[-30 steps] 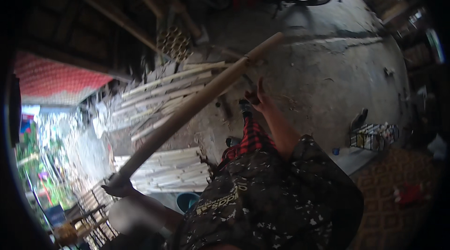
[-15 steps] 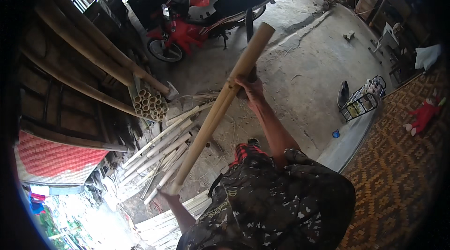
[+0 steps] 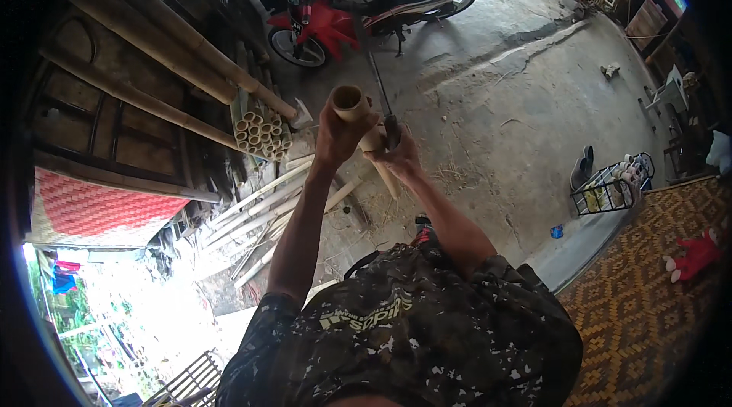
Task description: The recorder uses a large knife and a wooden mallet to split a bamboo pole into thin strips.
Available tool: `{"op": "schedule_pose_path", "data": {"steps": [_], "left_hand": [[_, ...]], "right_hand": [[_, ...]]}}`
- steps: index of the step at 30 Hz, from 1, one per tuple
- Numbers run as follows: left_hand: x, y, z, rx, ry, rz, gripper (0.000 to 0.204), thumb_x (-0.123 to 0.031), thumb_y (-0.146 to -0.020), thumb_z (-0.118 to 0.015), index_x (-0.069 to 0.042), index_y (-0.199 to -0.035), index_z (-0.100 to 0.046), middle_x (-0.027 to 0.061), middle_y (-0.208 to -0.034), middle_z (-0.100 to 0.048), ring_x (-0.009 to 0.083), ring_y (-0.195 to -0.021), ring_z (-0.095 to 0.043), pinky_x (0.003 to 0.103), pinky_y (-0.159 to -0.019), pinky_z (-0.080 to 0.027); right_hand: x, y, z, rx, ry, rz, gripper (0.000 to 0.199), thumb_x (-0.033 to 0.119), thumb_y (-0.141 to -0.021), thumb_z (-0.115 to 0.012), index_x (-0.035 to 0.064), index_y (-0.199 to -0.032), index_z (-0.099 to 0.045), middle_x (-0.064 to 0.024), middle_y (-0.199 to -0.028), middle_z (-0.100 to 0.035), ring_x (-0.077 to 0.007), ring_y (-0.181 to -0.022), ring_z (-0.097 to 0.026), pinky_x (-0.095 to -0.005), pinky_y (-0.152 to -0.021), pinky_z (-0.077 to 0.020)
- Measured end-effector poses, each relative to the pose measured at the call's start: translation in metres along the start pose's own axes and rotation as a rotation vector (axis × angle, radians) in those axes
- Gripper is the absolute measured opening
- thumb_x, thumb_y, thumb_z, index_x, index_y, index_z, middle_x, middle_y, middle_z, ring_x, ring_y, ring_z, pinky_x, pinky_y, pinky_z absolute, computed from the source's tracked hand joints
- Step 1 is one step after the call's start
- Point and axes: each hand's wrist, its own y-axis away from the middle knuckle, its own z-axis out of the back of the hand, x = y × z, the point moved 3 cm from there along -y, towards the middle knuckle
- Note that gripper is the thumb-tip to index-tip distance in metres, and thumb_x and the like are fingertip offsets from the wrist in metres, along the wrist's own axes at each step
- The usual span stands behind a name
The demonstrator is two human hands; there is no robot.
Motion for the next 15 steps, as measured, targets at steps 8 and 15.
{"op": "schedule_pose_path", "data": {"steps": [8, 15], "left_hand": [[0.033, 0.022, -0.015, -0.179, -0.103, -0.04, 0.04, -0.006, -0.08, -0.083, -0.005, -0.113, -0.06, 0.0054, -0.11, -0.069, 0.0125, -0.1, -0.065, 0.031, -0.087, -0.055], [0.11, 0.044, -0.028, -0.084, -0.201, 0.021, 0.053, -0.017, -0.078, -0.089, -0.008, -0.122, -0.061, 0.0054, -0.105, -0.071, 0.0145, -0.098, -0.067, 0.033, -0.086, -0.054]], "right_hand": [[0.001, 0.021, 0.054, -0.046, 0.073, -0.054, 0.071, 0.019, -0.071, -0.094, -0.0006, -0.124, -0.052, -0.0211, -0.122, -0.07, -0.0228, -0.104, -0.072, -0.0352, -0.085, -0.0595], [0.062, 0.063, 0.091, -0.184, 0.467, 0.037, 0.049, 0.021, -0.079, -0.09, 0.0007, -0.108, -0.056, -0.0033, -0.076, -0.065, -0.0101, -0.066, -0.061, -0.0306, -0.062, -0.0513]]}}
